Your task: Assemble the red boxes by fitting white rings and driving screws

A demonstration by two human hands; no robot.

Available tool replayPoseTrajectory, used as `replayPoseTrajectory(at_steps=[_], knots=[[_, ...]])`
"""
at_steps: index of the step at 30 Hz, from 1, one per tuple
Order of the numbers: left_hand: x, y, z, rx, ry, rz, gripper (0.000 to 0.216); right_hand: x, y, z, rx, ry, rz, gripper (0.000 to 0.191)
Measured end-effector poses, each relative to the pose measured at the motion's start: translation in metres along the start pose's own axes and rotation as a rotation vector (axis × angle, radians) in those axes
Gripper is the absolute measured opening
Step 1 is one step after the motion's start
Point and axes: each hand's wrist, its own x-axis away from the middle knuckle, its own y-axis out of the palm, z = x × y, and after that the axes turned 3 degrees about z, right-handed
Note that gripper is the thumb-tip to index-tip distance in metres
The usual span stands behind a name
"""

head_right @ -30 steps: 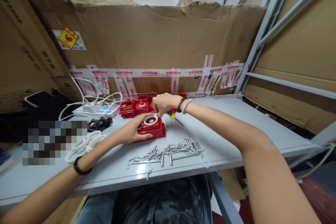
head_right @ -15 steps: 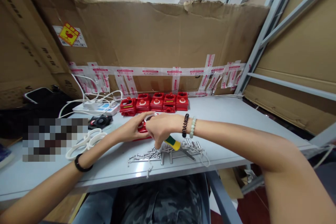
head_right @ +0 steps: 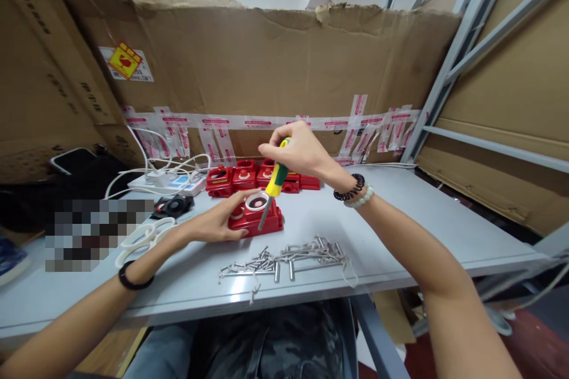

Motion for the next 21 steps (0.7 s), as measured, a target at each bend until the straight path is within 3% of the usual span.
replayPoseTrajectory(at_steps=[4,7,10,14,21], knots=[[-0.004,0.009,0.002,-0.023,-0.052,0.166,0.077,-0.001,0.009,0.013,-0.031,0.017,0.265,0.027],[-0.007,0.017,0.000,-0.033,-0.079,0.241,0.092,0.000,0.027,0.013,0.014,-0.041,0.351,0.028],[-0.005,0.021,-0.004,0.023,-0.067,0.176,0.110,-0.001,0.046,0.009,0.026,-0.061,0.328,0.026],[-0.001,0.022,-0.008,0.093,-0.111,0.108,0.107,0.000,0.063,0.005,0.044,-0.060,0.250,0.025],[-0.002,0.022,-0.005,0.088,-0.085,0.091,0.108,0.002,0.064,0.007,0.102,-0.045,0.205,0.023]])
